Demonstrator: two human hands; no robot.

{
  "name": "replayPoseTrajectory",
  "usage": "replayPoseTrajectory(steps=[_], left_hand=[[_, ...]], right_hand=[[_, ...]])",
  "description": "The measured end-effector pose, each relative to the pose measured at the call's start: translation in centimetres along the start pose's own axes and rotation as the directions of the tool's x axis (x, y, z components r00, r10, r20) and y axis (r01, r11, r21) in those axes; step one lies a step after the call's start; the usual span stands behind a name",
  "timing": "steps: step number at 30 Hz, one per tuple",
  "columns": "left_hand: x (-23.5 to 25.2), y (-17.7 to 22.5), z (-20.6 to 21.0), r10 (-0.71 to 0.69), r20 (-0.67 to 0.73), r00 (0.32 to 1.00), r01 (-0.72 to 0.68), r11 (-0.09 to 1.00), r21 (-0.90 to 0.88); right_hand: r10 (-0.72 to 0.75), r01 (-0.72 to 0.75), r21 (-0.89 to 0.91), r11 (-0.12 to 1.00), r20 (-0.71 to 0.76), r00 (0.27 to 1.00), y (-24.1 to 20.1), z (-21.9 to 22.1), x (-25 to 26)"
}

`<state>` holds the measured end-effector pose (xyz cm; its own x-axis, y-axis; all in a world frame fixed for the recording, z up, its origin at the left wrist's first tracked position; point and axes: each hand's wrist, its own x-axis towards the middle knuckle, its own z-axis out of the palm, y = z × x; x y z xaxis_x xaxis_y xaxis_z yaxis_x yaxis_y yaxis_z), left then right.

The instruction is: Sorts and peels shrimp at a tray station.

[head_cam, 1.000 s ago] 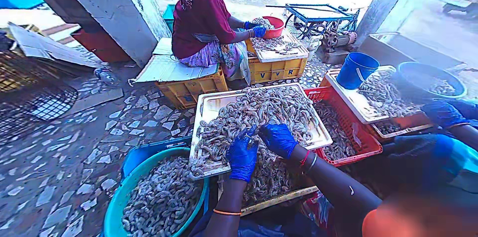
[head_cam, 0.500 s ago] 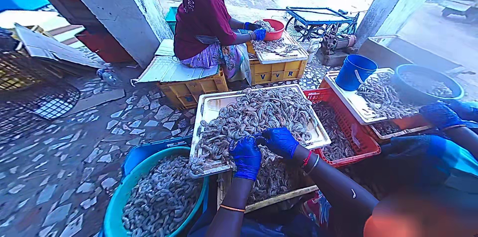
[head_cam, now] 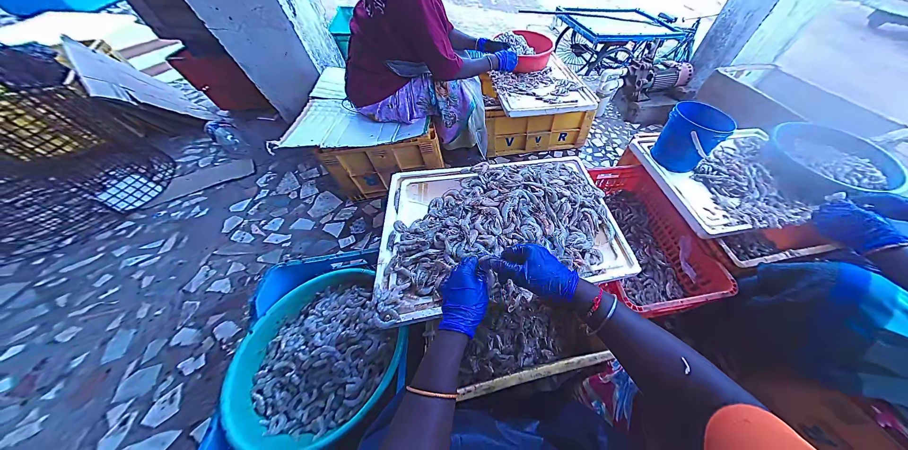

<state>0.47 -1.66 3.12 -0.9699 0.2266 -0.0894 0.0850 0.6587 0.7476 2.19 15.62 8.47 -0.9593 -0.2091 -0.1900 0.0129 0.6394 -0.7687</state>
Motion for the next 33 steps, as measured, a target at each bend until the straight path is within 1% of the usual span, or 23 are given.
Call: replayPoseTrajectory(steps=[1,2,3,5,7,9,10,11,12,14,16,17,18,20,21,24,27,28,29,30,31,32,33], left_hand=[[0.4,-0.6,-0.4,-0.034,-0.035,0.999,0.031,0.996,-0.083],[0.7,-1.3,-0.8,-0.057,-0.084,0.995,0.038,0.976,-0.216],[0.8,-1.8,-1.2,-0.074,-0.149,0.986,0.009,0.918,-0.396],[0.7,-2.4,-2.4,-0.167,-0.301,0.939,-0.105,0.693,-0.713],[0.8,-3.1,-3.9,-0.322,-0.412,0.852,-0.268,0.407,-0.873],[0.9,-4.1,-5.5,-0.502,-0.344,0.793,-0.347,0.091,-0.933],[0.8,-4.6,-5.9,-0.577,-0.265,0.772,-0.340,-0.023,-0.940],[0.8,-4.9,-6.0,-0.624,-0.187,0.759,-0.316,-0.101,-0.943],[0.9,-4.9,-5.9,-0.648,-0.126,0.751,-0.274,-0.132,-0.953],[1.6,-4.0,-5.4,-0.687,-0.090,0.721,-0.196,-0.078,-0.978],[2.0,-3.2,-4.8,-0.646,-0.115,0.754,-0.127,0.028,-0.991],[2.1,-2.8,-4.6,-0.619,-0.112,0.777,-0.091,0.065,-0.994],[2.2,-2.6,-4.4,-0.580,-0.094,0.810,-0.048,0.093,-0.994],[2.3,-2.2,-4.3,-0.529,-0.037,0.848,0.016,0.095,-0.995],[2.3,-2.2,-4.2,-0.510,-0.020,0.860,0.033,0.095,-0.995],[2.1,-2.1,-4.3,-0.487,-0.018,0.873,0.054,0.133,-0.990],[2.3,-1.7,-4.1,-0.457,-0.013,0.889,0.092,0.206,-0.974],[2.3,-1.6,-3.8,-0.423,-0.021,0.906,0.101,0.264,-0.959],[2.2,-1.6,-3.3,-0.360,-0.044,0.932,0.100,0.371,-0.923],[2.1,-1.6,-2.8,-0.261,-0.077,0.962,0.075,0.527,-0.847],[2.1,-1.8,-2.2,-0.135,-0.089,0.987,0.034,0.711,-0.702],[2.1,-1.7,-1.7,-0.047,-0.061,0.997,0.011,0.870,-0.494],[2.0,-1.4,-1.1,-0.005,-0.015,1.000,0.001,0.960,-0.280]], right_hand=[[-0.014,0.010,0.102,0.995,0.036,0.999,-0.1,-0.1,-0.2],[-0.029,0.018,0.104,0.994,0.101,0.994,0.2,-0.4,-0.3],[-0.019,0.021,-0.010,1.000,0.185,0.982,0.8,-0.4,-0.4],[0.118,0.030,-0.373,0.927,0.368,0.922,2.4,0.4,-0.2],[0.224,0.064,-0.561,0.825,0.430,0.875,4.1,1.8,0.3],[0.247,0.037,-0.585,0.810,0.398,0.883,4.1,2.0,0.8],[0.246,0.006,-0.578,0.816,0.357,0.901,3.6,1.8,1.2],[0.234,-0.026,-0.578,0.816,0.289,0.928,3.0,1.7,2.0],[0.199,-0.048,-0.588,0.807,0.196,0.960,2.5,1.6,3.0],[0.080,-0.050,-0.629,0.776,0.020,0.997,1.8,1.7,5.6],[-0.007,-0.043,-0.696,0.716,-0.069,0.998,1.4,2.1,8.6],[0.008,-0.061,-0.730,0.681,-0.076,0.997,1.2,2.4,10.0],[0.089,-0.102,-0.762,0.639,-0.058,0.994,0.9,2.6,11.4],[0.253,-0.141,-0.813,0.565,0.008,0.967,0.7,3.0,13.4],[0.288,-0.134,-0.832,0.539,0.032,0.957,0.8,3.4,13.7],[0.193,-0.017,-0.850,0.527,0.100,0.976,2.9,3.5,12.8],[0.062,0.030,-0.773,0.634,0.089,0.994,6.3,2.2,11.6],[0.036,0.027,-0.736,0.677,0.069,0.997,6.6,1.6,10.9],[0.002,0.033,-0.702,0.712,0.049,0.999,6.6,1.2,10.1],[-0.032,0.044,-0.665,0.746,0.030,0.999,6.4,0.7,9.3],[-0.053,0.051,-0.629,0.775,0.015,0.998,5.7,0.3,8.3],[-0.041,0.039,-0.588,0.808,0.010,0.999,4.7,0.0,7.2],[0.007,0.003,-0.535,0.845,0.016,1.000,3.5,-0.2,6.1]])
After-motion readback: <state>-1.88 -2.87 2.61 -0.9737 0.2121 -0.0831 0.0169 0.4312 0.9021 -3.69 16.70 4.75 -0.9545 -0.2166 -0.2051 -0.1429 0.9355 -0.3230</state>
